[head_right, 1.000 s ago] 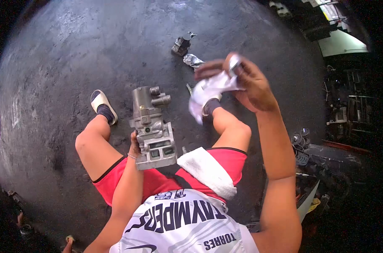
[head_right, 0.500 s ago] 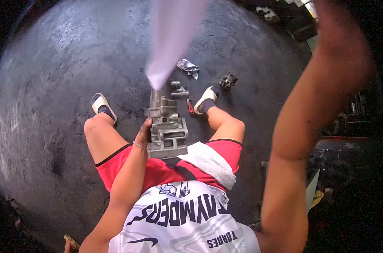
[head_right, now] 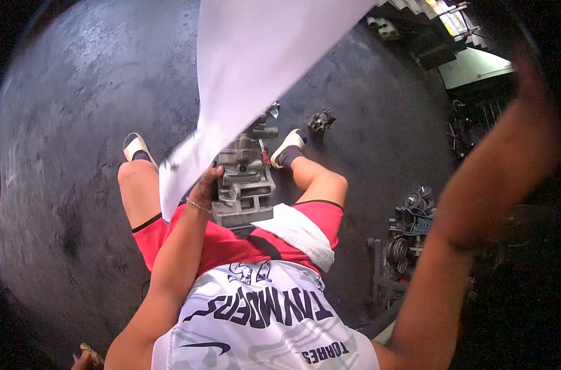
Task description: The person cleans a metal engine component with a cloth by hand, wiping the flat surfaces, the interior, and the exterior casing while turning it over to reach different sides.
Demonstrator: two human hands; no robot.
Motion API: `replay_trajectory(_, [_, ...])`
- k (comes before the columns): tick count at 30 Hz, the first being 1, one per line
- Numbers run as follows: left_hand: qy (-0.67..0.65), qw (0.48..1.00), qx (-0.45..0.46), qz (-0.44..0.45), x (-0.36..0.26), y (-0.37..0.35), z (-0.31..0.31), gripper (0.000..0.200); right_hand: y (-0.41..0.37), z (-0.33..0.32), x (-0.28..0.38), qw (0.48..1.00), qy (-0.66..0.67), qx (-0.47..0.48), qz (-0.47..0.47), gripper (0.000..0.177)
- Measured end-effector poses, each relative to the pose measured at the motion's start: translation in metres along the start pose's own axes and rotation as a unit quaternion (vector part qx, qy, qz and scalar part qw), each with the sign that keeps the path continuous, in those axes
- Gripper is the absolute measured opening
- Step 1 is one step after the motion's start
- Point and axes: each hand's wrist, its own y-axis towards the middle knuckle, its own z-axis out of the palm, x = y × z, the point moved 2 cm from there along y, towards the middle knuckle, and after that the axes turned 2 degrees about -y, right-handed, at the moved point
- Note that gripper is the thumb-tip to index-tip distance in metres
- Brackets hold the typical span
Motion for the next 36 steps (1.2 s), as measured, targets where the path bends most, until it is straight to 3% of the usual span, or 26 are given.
replay_trajectory(1, [0.056,0.994,-0.044,0.079,0.007,0.005,-0.014,0.059,-0.021,0.020,-0.015,0.995,-0.033,0.060,0.072,0.034])
replay_trajectory(2, [0.060,0.993,-0.046,0.086,-0.014,-0.009,0.016,0.059,-0.052,0.054,-0.041,0.971,-0.088,0.138,0.174,0.033])
replay_trajectory(3, [0.002,1.000,-0.018,0.020,-0.025,-0.018,0.034,0.058,-0.086,0.093,-0.069,0.936,-0.144,0.220,0.232,0.031])
replay_trajectory(4, [-0.055,0.997,0.011,-0.045,-0.029,-0.023,0.045,0.056,-0.112,0.124,-0.089,0.912,-0.195,0.279,0.228,0.030])
replay_trajectory(7, [-0.056,0.995,0.052,-0.064,-0.025,-0.021,0.042,0.059,-0.177,0.173,-0.142,0.879,-0.431,0.195,-0.058,0.028])
replay_trajectory(10, [-0.043,0.995,0.037,-0.083,-0.019,-0.018,0.033,0.062,-0.178,0.179,-0.164,0.913,-0.363,0.184,-0.027,0.030])
replay_trajectory(12, [0.046,0.987,-0.025,-0.151,-0.020,-0.020,0.036,0.071,-0.166,0.172,-0.188,0.929,-0.177,0.252,0.205,0.031])
replay_trajectory(13, [0.093,0.995,0.012,-0.042,-0.021,-0.016,0.041,0.080,-0.159,0.166,-0.192,0.932,-0.127,0.268,0.207,0.026])
replay_trajectory(15, [0.095,0.995,0.029,-0.011,-0.017,-0.010,0.041,0.085,-0.146,0.147,-0.200,0.964,-0.115,0.144,0.192,0.025])
replay_trajectory(16, [0.097,0.994,0.045,0.020,-0.016,-0.006,0.039,0.090,-0.143,0.127,-0.209,0.947,0.137,0.046,0.289,0.028])
replay_trajectory(17, [0.097,0.994,0.049,0.008,-0.012,-0.001,0.032,0.099,-0.142,0.107,-0.216,0.850,0.376,-0.054,0.364,0.032])
replay_trajectory(19, [0.099,0.993,0.054,0.024,-0.010,0.005,0.027,0.098,-0.136,0.082,-0.180,0.813,0.486,-0.155,0.281,0.025])
replay_trajectory(21, [0.100,0.991,0.063,0.056,-0.008,0.008,0.030,0.094,-0.127,0.055,-0.162,0.786,0.576,-0.054,0.221,0.038])
replay_trajectory(23, [0.056,0.996,0.060,0.030,-0.010,0.003,0.035,0.093,-0.133,0.056,-0.142,0.744,0.637,0.074,0.187,0.047])
replay_trajectory(25, [0.005,0.999,0.053,0.005,-0.007,0.003,0.036,0.093,-0.157,0.070,-0.147,0.862,0.406,0.064,0.296,0.046])
replay_trajectory(27, [0.000,0.998,0.067,0.012,-0.007,0.007,0.036,0.093,-0.178,0.116,-0.154,0.986,0.039,0.087,0.138,0.047])
replay_trajectory(28, [-0.002,0.997,0.078,0.014,-0.007,0.008,0.036,0.092,-0.190,0.139,-0.157,0.985,-0.146,0.057,0.074,0.049])
replay_trajectory(29, [0.000,0.995,0.096,0.008,-0.008,0.009,0.037,0.094,-0.192,0.155,-0.144,0.890,-0.428,0.155,-0.011,0.048])
replay_trajectory(32, [-0.025,0.996,0.078,-0.025,-0.006,0.005,0.039,0.092,-0.206,0.173,-0.170,0.944,-0.291,0.142,-0.059,0.043])
replay_trajectory(33, [-0.016,0.996,0.083,-0.005,-0.002,0.011,0.031,0.093,-0.219,0.179,-0.165,0.970,-0.202,0.136,-0.009,0.034])
replay_trajectory(34, [-0.064,0.989,0.129,0.040,0.013,0.026,0.011,0.090,-0.229,0.179,-0.160,0.966,-0.209,0.155,0.005,0.029])
replay_trajectory(35, [-0.084,0.992,0.086,0.027,0.007,0.025,0.021,0.081,-0.233,0.180,-0.151,0.961,-0.216,0.174,0.017,0.025])
replay_trajectory(36, [0.068,0.987,0.107,0.102,0.001,0.029,0.021,0.075,-0.227,0.176,-0.143,0.922,-0.319,0.219,-0.008,0.023])
